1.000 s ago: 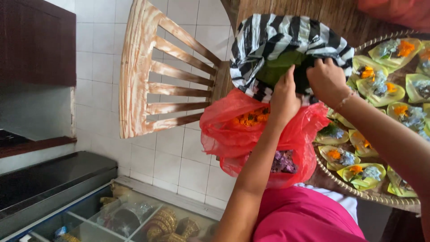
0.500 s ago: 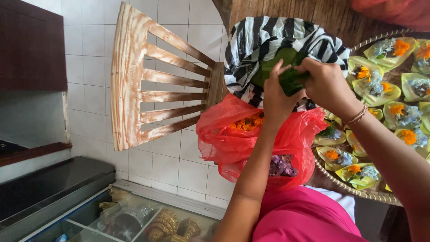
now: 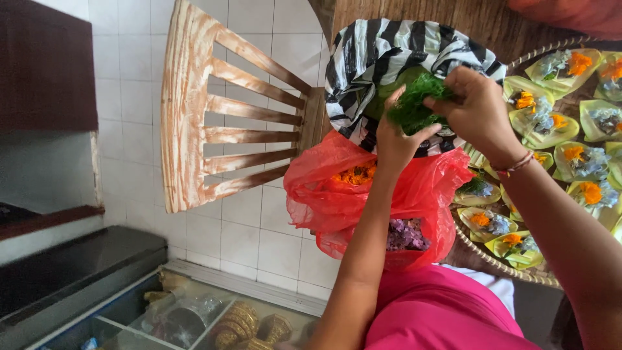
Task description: Assembling traditional Balinese flower offerings (canang sari) on a woven tray.
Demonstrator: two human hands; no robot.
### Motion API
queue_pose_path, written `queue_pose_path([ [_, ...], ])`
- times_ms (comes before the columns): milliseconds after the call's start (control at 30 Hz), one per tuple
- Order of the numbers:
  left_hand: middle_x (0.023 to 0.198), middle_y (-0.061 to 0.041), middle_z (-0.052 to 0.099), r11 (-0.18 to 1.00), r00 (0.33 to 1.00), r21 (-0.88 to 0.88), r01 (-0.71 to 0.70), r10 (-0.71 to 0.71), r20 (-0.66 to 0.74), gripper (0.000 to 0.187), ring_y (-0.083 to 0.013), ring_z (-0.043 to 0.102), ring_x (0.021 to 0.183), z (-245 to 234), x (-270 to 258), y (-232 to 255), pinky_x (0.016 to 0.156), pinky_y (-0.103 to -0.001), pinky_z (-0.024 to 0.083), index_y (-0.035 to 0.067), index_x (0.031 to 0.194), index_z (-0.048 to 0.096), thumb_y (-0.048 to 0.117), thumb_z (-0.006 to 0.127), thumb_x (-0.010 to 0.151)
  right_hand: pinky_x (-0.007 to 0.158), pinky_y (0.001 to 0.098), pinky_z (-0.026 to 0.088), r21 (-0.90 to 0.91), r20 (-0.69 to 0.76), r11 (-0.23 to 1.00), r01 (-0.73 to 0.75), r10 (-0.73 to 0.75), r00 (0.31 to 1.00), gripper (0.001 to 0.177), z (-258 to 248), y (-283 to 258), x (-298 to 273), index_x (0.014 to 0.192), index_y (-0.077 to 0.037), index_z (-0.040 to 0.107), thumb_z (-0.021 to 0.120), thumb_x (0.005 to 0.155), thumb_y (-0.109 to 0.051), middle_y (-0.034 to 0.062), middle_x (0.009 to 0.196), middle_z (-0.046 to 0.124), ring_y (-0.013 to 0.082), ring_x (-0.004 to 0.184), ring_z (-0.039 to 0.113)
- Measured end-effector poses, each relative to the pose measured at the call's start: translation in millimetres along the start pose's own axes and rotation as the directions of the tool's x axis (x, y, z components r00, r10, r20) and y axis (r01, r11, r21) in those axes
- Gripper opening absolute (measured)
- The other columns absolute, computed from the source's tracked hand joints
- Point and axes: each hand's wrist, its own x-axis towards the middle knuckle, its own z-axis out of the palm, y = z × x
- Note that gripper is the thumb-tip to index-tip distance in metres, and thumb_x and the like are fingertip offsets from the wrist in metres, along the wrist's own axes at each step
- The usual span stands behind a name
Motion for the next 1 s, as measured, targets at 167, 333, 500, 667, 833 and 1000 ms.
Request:
queue_pose_path([
  [167,0.12,-0.015,0.072,0.996,0.998,-0.075,0.057,-0.054,0.042,0.074,-0.0328,0.071,0.109,-4.9,-7.0,-13.4,0.093,-0.041,0.059,0.01,0.144,0.054,0.014,0.089,0.079,0.078,0.0271,0.057,0.215,0.025,0.973,-0.085,0.082,0.996,0.018,-3.3,3.3,-11.1,0.099,-0.001,0.057,0.074,0.096,0.001,0.0074,0.099,0.073,0.0113,0.091,0.069],
  [333,0.131,-0.018,0.066,0.932,0.979,0.356,0.061,-0.125,0.16,0.073,-0.0394,0.058,0.122,-22.0,-14.4,4.3,0.102,-0.047,0.049,0.011,0.139,0.056,0.017,0.09,0.073,0.09,0.0303,0.061,0.549,-0.01,0.829,-0.109,0.137,0.99,0.018,-23.8,1.4,-40.1,0.115,-0.001,0.058,0.069,0.101,0.001,0.0096,0.113,0.072,0.0155,0.102,0.071],
  [500,0.163,-0.024,0.03,0.649,0.98,0.746,-0.151,0.199,0.025,0.082,-0.0404,0.052,0.138,-17.8,-13.4,64.0,0.113,-0.044,0.044,0.012,0.159,0.035,0.016,0.074,0.086,0.095,0.0322,0.061,0.75,0.006,0.647,-0.138,0.203,0.979,0.022,-42.4,4.7,-73.0,0.124,0.0,0.062,0.063,0.102,0.0,0.0075,0.118,0.072,0.0163,0.106,0.071],
  [667,0.166,-0.019,0.032,0.699,0.924,-0.606,0.379,-0.327,0.2,0.069,-0.0256,0.058,0.119,31.6,-32.6,80.4,0.093,-0.037,0.052,0.009,0.164,0.027,0.046,0.043,0.108,0.094,0.0332,0.059,0.815,-0.037,0.576,-0.056,0.149,0.988,0.019,-58.3,26.0,-121.3,0.124,0.0,0.061,0.064,0.106,0.003,0.0083,0.118,0.07,0.0175,0.106,0.07],
  [833,0.152,-0.018,0.048,0.015,0.807,-0.871,0.491,-0.383,0.449,0.072,-0.0242,0.055,0.128,96.2,-78.6,106.7,0.096,-0.032,0.055,0.012,0.161,0.035,0.055,0.051,0.106,0.098,0.0302,0.059,0.73,-0.236,0.679,0.076,0.147,0.961,0.021,-58.1,24.5,-170.3,0.124,-0.001,0.061,0.066,0.104,0.002,0.0066,0.122,0.07,0.0143,0.109,0.069],
  [1000,0.106,-0.007,0.059,0.36,0.82,-0.802,0.477,-0.511,0.258,0.047,-0.0152,0.056,0.097,176.9,-137.7,60.0,0.08,-0.031,0.049,-0.005,0.112,0.054,0.041,0.064,0.12,0.081,0.0308,0.061,-0.074,-0.445,0.997,-0.002,-0.031,0.895,0.028,-82.4,58.0,-214.8,0.116,0.005,0.062,0.081,0.097,-0.003,0.015,0.113,0.071,0.0208,0.102,0.073],
])
